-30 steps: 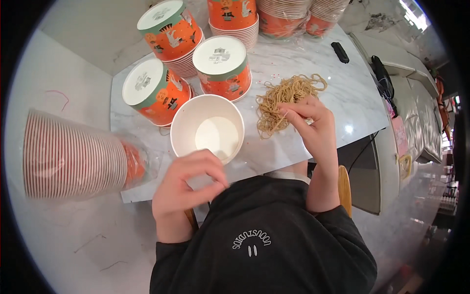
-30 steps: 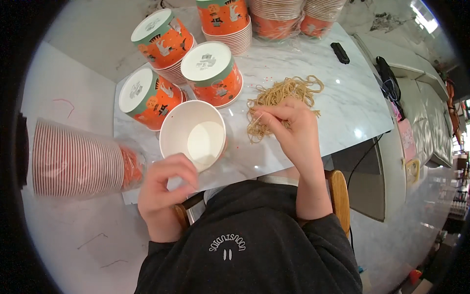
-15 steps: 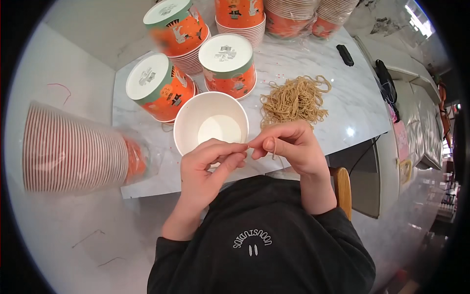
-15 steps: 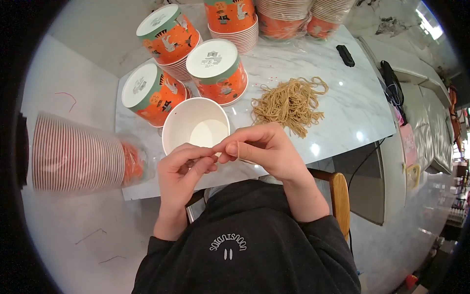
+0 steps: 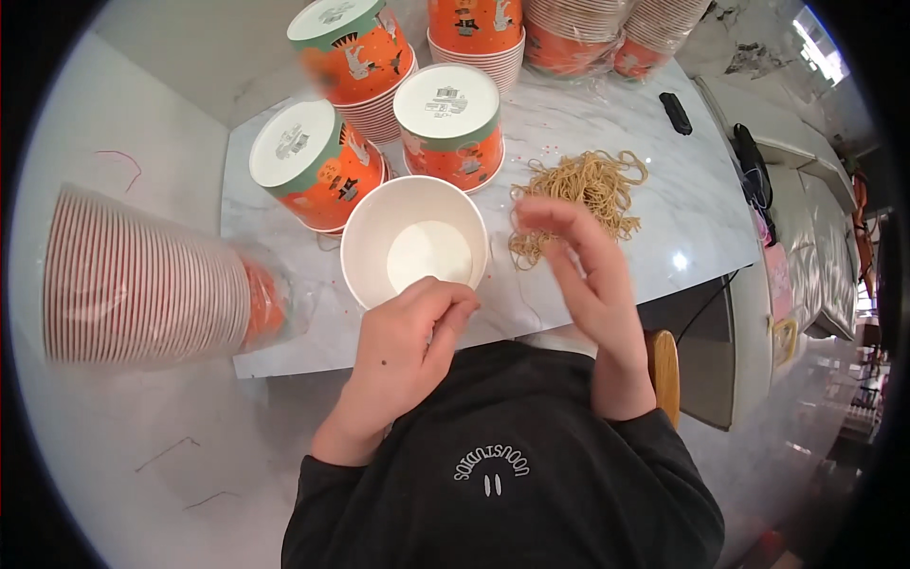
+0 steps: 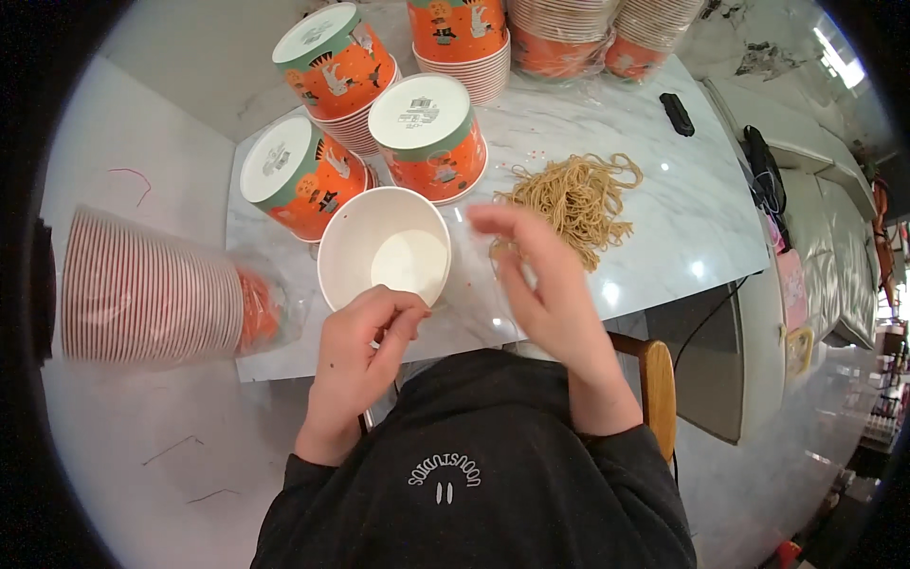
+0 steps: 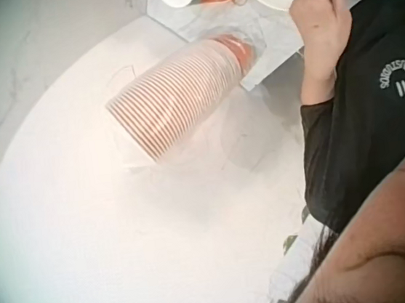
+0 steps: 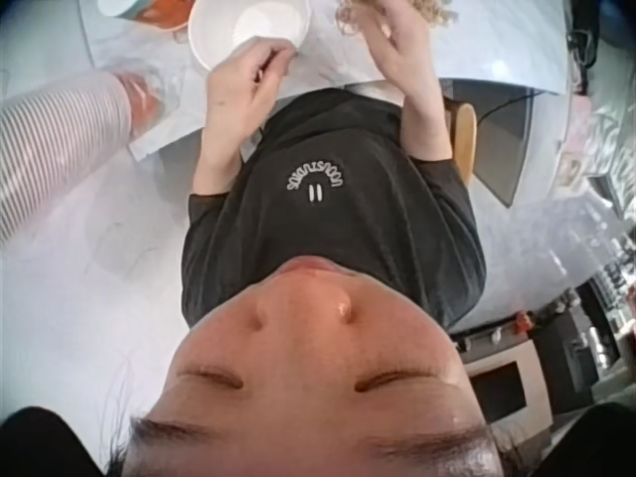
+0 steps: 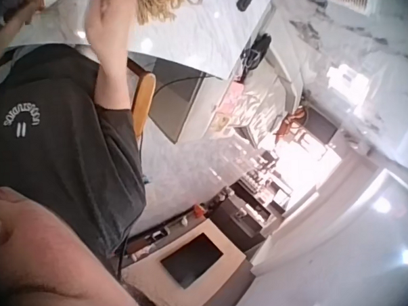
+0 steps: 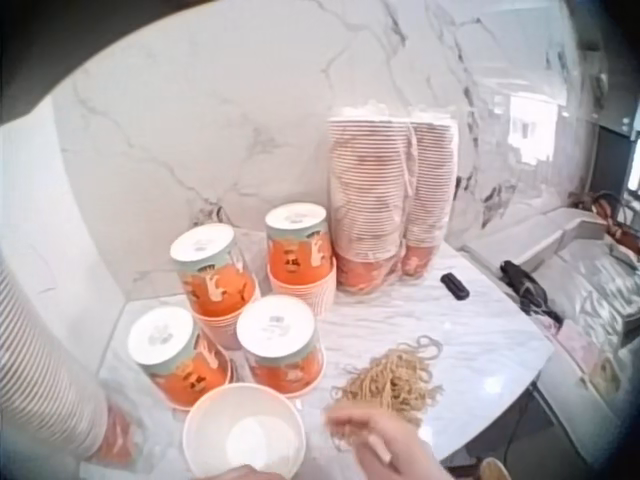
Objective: Tying rubber bands around paper cups.
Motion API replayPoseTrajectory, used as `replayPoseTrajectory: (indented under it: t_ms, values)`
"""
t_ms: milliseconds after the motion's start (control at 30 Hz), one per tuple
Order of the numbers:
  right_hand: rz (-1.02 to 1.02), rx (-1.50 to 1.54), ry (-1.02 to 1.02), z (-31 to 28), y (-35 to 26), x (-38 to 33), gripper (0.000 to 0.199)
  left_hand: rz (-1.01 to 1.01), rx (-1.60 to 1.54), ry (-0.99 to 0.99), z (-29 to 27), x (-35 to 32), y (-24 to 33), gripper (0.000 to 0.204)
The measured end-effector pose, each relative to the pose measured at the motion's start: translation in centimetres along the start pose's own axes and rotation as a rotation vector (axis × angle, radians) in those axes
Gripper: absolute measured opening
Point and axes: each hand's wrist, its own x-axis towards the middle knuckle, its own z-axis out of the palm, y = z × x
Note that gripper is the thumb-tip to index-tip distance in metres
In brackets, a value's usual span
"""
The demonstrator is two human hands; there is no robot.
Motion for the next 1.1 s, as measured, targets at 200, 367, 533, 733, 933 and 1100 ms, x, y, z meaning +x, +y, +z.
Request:
replayPoseTrajectory:
  t_ms: [200, 367, 533, 733, 933, 1100]
  values:
    - [0.128, 0.306, -0.242, 3.6, -1.2, -1.5, 0.033, 0.045, 0.056, -0.031, -0.2, -0.1, 0.0, 0.008]
    - [0.255, 0.243, -0.293, 3.4, -1.6, -1.5, 0.034, 0.015, 0.067, -0.075, -0.7, -0.3, 0.1, 0.008]
    - [0.159, 0.137, -0.186, 2.9, -0.7, -2.0, 0.021, -0.050, 0.100, -0.123, -1.0, -0.1, 0.2, 0.010]
    - [-0.017, 0.037, -0.112, 2.6, -1.5, -1.6, 0.013, -0.127, 0.040, -0.143, -0.9, 0.1, 0.9, 0.012]
    - [-0.083, -0.076, 0.127, 1.4, -0.6, -1.0, 0.010, 0.268, 0.177, -0.022, -0.3, 1.5, -1.7, 0.041]
    - [-0.064, -0.041, 0.175, 1.2, 1.6, -0.5, 0.013, -0.032, 0.070, -0.220, 0.2, 1.7, -3.3, 0.066]
